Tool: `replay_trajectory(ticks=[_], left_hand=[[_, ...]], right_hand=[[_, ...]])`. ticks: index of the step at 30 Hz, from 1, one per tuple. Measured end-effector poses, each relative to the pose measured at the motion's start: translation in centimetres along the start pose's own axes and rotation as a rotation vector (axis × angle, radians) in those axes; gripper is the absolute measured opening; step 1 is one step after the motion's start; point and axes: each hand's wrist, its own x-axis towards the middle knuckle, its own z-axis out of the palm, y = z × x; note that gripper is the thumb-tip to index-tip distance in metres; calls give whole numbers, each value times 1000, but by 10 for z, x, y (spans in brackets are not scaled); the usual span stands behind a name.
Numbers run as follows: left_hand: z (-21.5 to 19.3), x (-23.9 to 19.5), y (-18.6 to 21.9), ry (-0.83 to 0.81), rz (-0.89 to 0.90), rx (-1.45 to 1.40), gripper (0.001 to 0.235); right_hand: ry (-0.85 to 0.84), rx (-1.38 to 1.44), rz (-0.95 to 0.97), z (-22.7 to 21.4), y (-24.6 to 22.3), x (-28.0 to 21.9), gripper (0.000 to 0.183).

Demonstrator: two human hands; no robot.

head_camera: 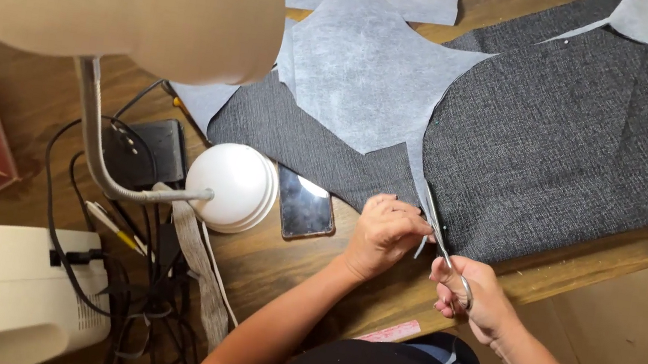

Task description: The person is pinning fabric layers together and using scissors to cut out garment sections following a pattern.

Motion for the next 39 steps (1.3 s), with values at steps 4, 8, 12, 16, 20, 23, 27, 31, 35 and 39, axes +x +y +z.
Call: replay_trajectory(ticks=[4, 8, 12, 16, 20, 23, 27, 31, 35, 39], left_hand=[[3, -7, -6, -29, -100, -104, 5], [2, -7, -6, -55, -167, -109, 8], [-12, 7, 8, -82, -133, -170, 7], [-13, 9, 8, -50, -130, -213, 4], [-11, 6, 4, -56, -183, -234, 8], [-12, 3, 4, -64, -197, -237, 8], [-13, 1, 4, -64, -210, -221, 9], [-15, 3, 6, -62, -220, -235, 11], [-19, 8, 11, -73, -296, -234, 7], [-19, 8, 12, -65, -336, -244, 12]], right_hand=[[10, -1, 4, 1, 13, 9, 49], [73, -38, -21, 8, 12, 6, 43], [-8, -49, 72, 15, -12, -8, 46], [-51, -5, 144, 14, -24, -1, 46], [-53, -10, 129, 14, -24, 6, 45], [-23, -92, 111, 16, -14, 6, 42], [46, -177, 19, 18, 4, 7, 44], [57, -84, 10, 22, -6, 4, 42], [-20, -51, 127, 21, -30, 12, 45], [-16, -34, 165, 26, -37, 16, 51]])
